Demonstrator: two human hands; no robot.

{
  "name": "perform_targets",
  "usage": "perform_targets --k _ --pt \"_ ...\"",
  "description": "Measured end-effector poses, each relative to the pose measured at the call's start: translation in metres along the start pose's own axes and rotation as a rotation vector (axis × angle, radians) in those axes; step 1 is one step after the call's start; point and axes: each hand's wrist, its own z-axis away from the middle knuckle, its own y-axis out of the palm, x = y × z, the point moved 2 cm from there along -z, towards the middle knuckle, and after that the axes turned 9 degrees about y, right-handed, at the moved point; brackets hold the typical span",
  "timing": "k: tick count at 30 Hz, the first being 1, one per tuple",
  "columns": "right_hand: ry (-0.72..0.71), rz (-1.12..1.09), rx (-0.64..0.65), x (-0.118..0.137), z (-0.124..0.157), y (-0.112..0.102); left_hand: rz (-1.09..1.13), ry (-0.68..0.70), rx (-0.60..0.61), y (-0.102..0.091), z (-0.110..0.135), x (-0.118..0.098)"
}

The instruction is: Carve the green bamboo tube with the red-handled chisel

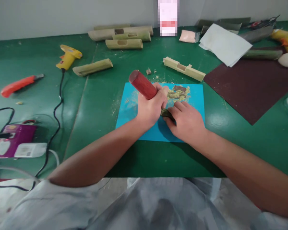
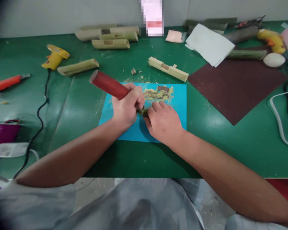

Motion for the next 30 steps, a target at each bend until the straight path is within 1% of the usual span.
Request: perform_targets --k 3,6,9,14,18,23,27,30 --pt "0.004 -0.008 -0.001 0.000 0.000 0.000 0.000 -0.033 -0.017 0.002 0.000 -0.005" --pt "0.011 -0.033 -0.005 -0.001 0.000 0.000 0.044 -0.070 -0.013 0.005 0.001 -0.012" --pt "0.017 -0.049 -0.012 -0.002 0.000 0.001 0.073 -0.070 0.008 0.008 0.003 -0.016" --pt "0.021 -0.036 -0.006 -0.003 0.000 0.001 0.038 -0.073 -0.022 0.006 0.006 -0.014" --pt "0.027 -0.028 0.009 -0.002 0.000 0.000 0.088 -0.097 0.001 0.003 0.003 -0.010" --pt "0.005 -0.023 0.001 -0.001 0.000 0.000 0.087 -0.022 -0.088 -0.001 -0.002 -0.009" --pt "0.016 -0.027 -0.007 0.000 0.000 -0.001 0.068 -0.050 -0.023 0.004 0.000 -0.014" --pt "0.020 -0.030 -0.004 0.000 0.000 -0.001 0.073 -0.054 -0.014 0.006 0.002 -0.017"
